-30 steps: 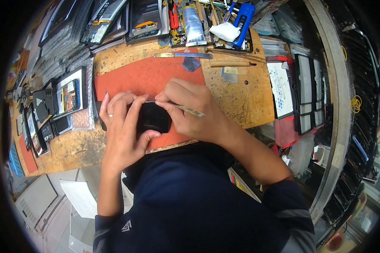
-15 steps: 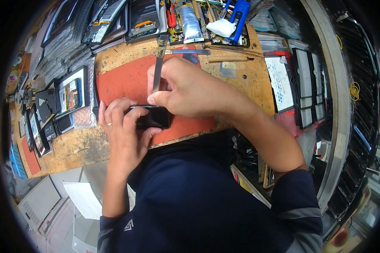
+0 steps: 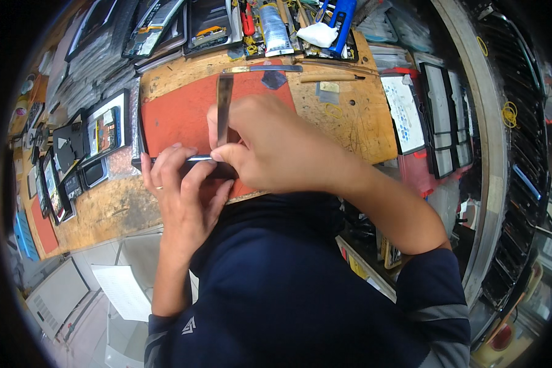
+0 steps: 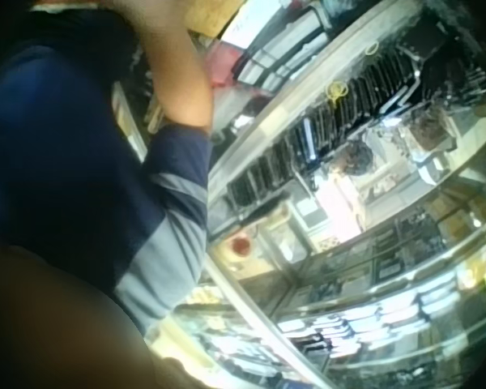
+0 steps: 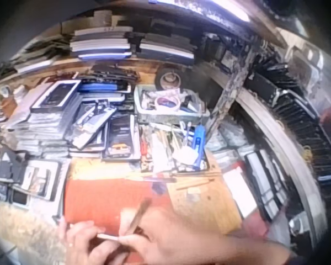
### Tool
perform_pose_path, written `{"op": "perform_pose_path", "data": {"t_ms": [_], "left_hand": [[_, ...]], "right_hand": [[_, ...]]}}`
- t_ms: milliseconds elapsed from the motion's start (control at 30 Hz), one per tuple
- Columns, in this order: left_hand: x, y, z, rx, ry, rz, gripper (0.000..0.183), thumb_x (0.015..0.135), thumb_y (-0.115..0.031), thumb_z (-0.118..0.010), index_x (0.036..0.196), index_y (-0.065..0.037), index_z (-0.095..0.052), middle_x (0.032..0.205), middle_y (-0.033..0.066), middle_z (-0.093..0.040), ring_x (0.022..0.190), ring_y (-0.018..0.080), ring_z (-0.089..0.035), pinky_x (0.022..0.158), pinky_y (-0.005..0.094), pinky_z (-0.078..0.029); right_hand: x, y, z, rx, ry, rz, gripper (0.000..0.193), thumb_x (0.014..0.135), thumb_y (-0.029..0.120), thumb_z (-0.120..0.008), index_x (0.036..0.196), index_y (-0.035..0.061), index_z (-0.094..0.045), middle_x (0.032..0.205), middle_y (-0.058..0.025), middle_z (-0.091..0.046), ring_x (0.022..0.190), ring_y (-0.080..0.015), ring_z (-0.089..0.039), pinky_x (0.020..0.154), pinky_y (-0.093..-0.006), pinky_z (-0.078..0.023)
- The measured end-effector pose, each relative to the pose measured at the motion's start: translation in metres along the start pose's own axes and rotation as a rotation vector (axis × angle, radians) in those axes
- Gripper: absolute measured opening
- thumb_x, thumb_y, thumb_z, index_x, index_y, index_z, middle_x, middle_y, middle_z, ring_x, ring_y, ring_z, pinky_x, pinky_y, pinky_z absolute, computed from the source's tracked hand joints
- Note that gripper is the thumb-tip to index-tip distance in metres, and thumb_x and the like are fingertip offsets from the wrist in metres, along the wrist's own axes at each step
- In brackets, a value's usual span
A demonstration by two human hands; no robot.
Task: The person disassembles a smartphone, removes the battery and screen, and replaces them with new components. They use a metal pry tool to open the device and connect ribbon cables to the new screen. The person then reassembles the phone and tests the display.
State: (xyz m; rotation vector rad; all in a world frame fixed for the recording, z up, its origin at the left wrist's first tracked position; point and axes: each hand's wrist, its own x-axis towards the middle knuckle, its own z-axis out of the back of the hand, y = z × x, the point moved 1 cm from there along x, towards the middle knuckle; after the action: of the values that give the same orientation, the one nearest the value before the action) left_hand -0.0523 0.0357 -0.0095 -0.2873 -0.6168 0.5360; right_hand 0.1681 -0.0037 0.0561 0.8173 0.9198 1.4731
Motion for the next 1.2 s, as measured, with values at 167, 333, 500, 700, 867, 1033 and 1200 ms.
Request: {"op": "perform_pose_path", "data": {"t_ms": [167,333,500,700,867,1033,1200], "left_hand": [[0.000,0.002,0.003,0.004,0.016,0.012,0.048,0.084,-0.022,-0.087,0.126,-0.024,-0.065,0.129,0.0071,-0.057,0.131,0.0319,-0.055,0.124,0.0636,-0.022],[0.000,0.002,0.006,-0.024,0.000,0.026,0.042,0.086,-0.021,-0.084,0.123,-0.021,-0.066,0.124,0.0057,-0.060,0.128,0.0306,-0.056,0.123,0.0608,-0.023],[-0.002,0.013,0.015,0.099,-0.009,0.071,0.045,0.082,-0.028,-0.089,0.120,-0.017,-0.067,0.118,0.0051,-0.060,0.127,0.0303,-0.053,0.123,0.0596,-0.023],[-0.007,0.027,0.010,0.028,-0.028,0.069,0.051,0.078,-0.031,-0.093,0.117,-0.015,-0.065,0.110,0.0096,-0.053,0.113,0.0356,-0.048,0.103,0.0528,-0.036],[-0.009,0.027,0.008,0.024,-0.043,0.070,0.047,0.080,-0.031,-0.091,0.115,-0.015,-0.066,0.107,0.0096,-0.052,0.109,0.0353,-0.047,0.097,0.0526,-0.035],[-0.008,0.029,0.009,0.019,-0.028,0.057,0.045,0.081,-0.032,-0.091,0.114,-0.015,-0.066,0.106,0.0090,-0.052,0.108,0.0348,-0.047,0.096,0.0509,-0.035],[-0.007,0.031,0.008,-0.034,-0.029,0.065,0.045,0.081,-0.029,-0.091,0.116,-0.015,-0.067,0.104,0.0094,-0.052,0.107,0.0352,-0.049,0.096,0.0494,-0.034]], "right_hand": [[-0.020,0.013,-0.011,-0.226,-0.161,0.228,0.011,0.086,-0.004,-0.077,0.093,0.0008,-0.069,0.085,-0.0115,-0.068,0.082,-0.0309,-0.070,0.069,-0.0361,-0.053],[-0.031,0.017,-0.006,-0.253,-0.129,0.290,0.014,0.086,-0.007,-0.080,0.092,-0.0012,-0.069,0.090,-0.0139,-0.073,0.085,-0.0310,-0.075,0.071,-0.0375,-0.058],[-0.037,0.010,-0.013,-0.253,-0.150,0.304,0.016,0.084,-0.010,-0.081,0.091,-0.0018,-0.069,0.088,-0.0162,-0.074,0.092,-0.0332,-0.080,0.076,-0.0382,-0.064],[-0.048,-0.006,-0.032,-0.293,-0.278,0.517,0.027,0.084,-0.012,-0.082,0.102,0.0005,-0.068,0.092,-0.0174,-0.074,0.095,-0.0380,-0.080,0.078,-0.0419,-0.068],[-0.053,-0.008,-0.034,-0.330,-0.292,0.508,0.029,0.084,-0.012,-0.082,0.104,0.0002,-0.065,0.092,-0.0173,-0.072,0.094,-0.0371,-0.080,0.076,-0.0401,-0.069],[-0.049,-0.005,-0.033,-0.249,-0.296,0.450,0.026,0.084,-0.012,-0.082,0.099,0.0000,-0.065,0.093,-0.0169,-0.072,0.095,-0.0370,-0.081,0.077,-0.0392,-0.068],[-0.038,-0.008,-0.035,-0.180,-0.340,0.444,0.019,0.079,-0.012,-0.081,0.090,-0.0031,-0.068,0.085,-0.0163,-0.070,0.086,-0.0335,-0.079,0.073,-0.0390,-0.067]]}}
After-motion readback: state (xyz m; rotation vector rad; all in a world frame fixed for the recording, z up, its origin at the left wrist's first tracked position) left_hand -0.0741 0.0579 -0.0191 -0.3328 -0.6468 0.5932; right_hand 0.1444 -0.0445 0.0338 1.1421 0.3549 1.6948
